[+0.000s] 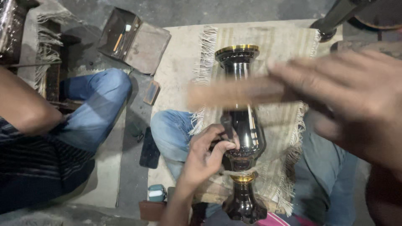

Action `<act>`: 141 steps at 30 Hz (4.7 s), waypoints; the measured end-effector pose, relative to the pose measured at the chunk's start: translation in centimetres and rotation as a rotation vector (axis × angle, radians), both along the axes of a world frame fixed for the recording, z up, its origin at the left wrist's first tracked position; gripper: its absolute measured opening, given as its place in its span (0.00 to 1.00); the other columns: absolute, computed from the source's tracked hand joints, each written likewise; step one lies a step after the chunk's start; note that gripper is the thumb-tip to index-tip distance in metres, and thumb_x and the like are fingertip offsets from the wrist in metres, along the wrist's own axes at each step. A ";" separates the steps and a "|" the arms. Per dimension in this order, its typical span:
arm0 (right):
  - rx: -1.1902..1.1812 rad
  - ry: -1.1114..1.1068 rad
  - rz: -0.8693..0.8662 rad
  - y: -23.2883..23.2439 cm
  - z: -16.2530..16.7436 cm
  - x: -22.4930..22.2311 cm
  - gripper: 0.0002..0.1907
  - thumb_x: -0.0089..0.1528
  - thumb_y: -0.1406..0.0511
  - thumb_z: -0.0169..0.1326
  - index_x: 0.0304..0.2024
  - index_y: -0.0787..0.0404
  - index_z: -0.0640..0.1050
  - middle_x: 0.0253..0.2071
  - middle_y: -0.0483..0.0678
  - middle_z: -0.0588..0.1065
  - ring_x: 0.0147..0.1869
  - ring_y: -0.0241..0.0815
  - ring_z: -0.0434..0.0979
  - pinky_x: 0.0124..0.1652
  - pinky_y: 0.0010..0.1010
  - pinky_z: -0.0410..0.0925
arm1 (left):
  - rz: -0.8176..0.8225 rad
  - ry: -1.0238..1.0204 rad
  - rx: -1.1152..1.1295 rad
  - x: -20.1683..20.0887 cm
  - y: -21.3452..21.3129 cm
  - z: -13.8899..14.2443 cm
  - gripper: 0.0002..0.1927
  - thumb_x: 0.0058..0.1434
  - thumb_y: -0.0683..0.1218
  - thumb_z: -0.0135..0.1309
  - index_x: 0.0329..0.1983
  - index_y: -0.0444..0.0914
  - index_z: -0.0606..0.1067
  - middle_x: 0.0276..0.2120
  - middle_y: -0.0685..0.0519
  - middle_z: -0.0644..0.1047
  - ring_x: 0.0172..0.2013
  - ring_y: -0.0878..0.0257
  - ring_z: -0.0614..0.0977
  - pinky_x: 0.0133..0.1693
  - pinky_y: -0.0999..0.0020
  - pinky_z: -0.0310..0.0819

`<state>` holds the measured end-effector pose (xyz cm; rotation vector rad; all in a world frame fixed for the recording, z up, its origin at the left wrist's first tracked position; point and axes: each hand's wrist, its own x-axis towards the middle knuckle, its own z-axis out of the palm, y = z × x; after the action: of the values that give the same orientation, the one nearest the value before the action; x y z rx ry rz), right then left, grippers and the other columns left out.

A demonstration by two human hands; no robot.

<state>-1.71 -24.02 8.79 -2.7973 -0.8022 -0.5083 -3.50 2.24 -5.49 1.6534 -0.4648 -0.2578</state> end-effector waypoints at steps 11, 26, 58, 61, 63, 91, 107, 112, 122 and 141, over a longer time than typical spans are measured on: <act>-0.257 -0.187 0.179 2.8 1.2 0.8 0.31 0.56 0.63 0.61 0.64 0.48 0.75 0.51 0.47 0.81 0.45 0.44 0.82 0.44 0.37 0.75 | 0.282 -0.011 -0.181 -2.8 -2.4 -2.5 0.05 0.67 0.33 0.54 0.44 0.31 0.71 0.35 0.48 0.81 0.37 0.63 0.83 0.44 0.70 0.80; -0.398 -0.034 0.097 1.9 2.2 -1.3 0.38 0.51 0.56 0.54 0.66 0.50 0.73 0.55 0.45 0.78 0.54 0.44 0.80 0.49 0.41 0.72 | 0.496 0.112 -0.236 -4.7 -4.1 -2.3 0.07 0.67 0.33 0.52 0.46 0.31 0.71 0.36 0.49 0.81 0.38 0.67 0.83 0.45 0.72 0.79; 0.675 0.939 0.195 2.1 -11.9 -10.9 0.22 0.57 0.56 0.67 0.46 0.62 0.79 0.34 0.52 0.82 0.37 0.47 0.87 0.35 0.35 0.76 | 0.675 0.359 -0.574 -11.8 -0.5 -9.7 0.18 0.67 0.37 0.58 0.55 0.33 0.65 0.39 0.40 0.79 0.32 0.62 0.75 0.26 0.72 0.66; 0.336 1.068 0.035 4.4 -13.2 -12.9 0.27 0.54 0.50 0.68 0.47 0.58 0.76 0.33 0.55 0.80 0.40 0.55 0.84 0.37 0.41 0.74 | 0.570 0.117 -0.567 -13.0 -1.5 -11.2 0.17 0.69 0.41 0.57 0.56 0.34 0.66 0.39 0.43 0.78 0.40 0.61 0.79 0.42 0.66 0.77; 0.248 1.366 -0.220 5.2 -13.7 -13.3 0.32 0.52 0.46 0.66 0.51 0.54 0.74 0.31 0.57 0.80 0.42 0.53 0.85 0.40 0.38 0.74 | 0.527 0.241 -0.625 -12.7 -1.5 -11.6 0.19 0.67 0.41 0.59 0.55 0.35 0.64 0.39 0.44 0.77 0.38 0.61 0.79 0.41 0.65 0.77; 1.269 0.376 -0.319 1.0 -19.9 -6.0 0.25 0.60 0.70 0.64 0.58 0.68 0.72 0.46 0.52 0.80 0.48 0.40 0.81 0.49 0.27 0.74 | 0.347 0.093 0.158 -3.3 -3.9 3.5 0.15 0.66 0.38 0.55 0.55 0.32 0.70 0.38 0.48 0.85 0.39 0.64 0.88 0.41 0.70 0.82; 0.370 0.003 -0.137 0.3 -0.8 -1.8 0.31 0.49 0.79 0.57 0.58 0.67 0.76 0.49 0.61 0.79 0.51 0.54 0.83 0.49 0.39 0.76 | 0.489 -0.029 0.288 -3.4 -4.6 3.7 0.14 0.63 0.39 0.58 0.51 0.32 0.72 0.34 0.46 0.82 0.34 0.58 0.86 0.35 0.65 0.79; -0.029 0.041 -0.019 -1.0 0.1 -0.8 0.39 0.45 0.73 0.60 0.62 0.58 0.77 0.52 0.54 0.81 0.49 0.51 0.83 0.44 0.43 0.74 | 0.478 -0.114 0.338 -3.2 -4.6 3.6 0.17 0.62 0.38 0.58 0.54 0.32 0.72 0.34 0.46 0.83 0.34 0.56 0.87 0.35 0.64 0.80; 0.111 0.100 -0.081 -4.6 -3.6 -2.2 0.38 0.47 0.72 0.60 0.62 0.55 0.75 0.51 0.51 0.79 0.47 0.50 0.80 0.45 0.43 0.71 | 0.353 -0.153 0.345 -2.4 -4.2 4.2 0.16 0.61 0.37 0.59 0.53 0.32 0.75 0.35 0.45 0.83 0.35 0.53 0.87 0.38 0.62 0.80; 0.297 0.243 -0.406 -7.9 -7.1 -6.5 0.31 0.56 0.75 0.58 0.64 0.66 0.72 0.53 0.60 0.77 0.55 0.52 0.81 0.54 0.39 0.73 | -0.175 -0.017 0.294 2.8 -1.4 5.4 0.16 0.64 0.42 0.57 0.54 0.34 0.75 0.35 0.46 0.80 0.34 0.56 0.85 0.39 0.65 0.79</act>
<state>-8.25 -31.88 1.73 -2.6664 -0.0953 -0.3035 -0.71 0.82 -0.13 1.9036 -0.6081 -0.4603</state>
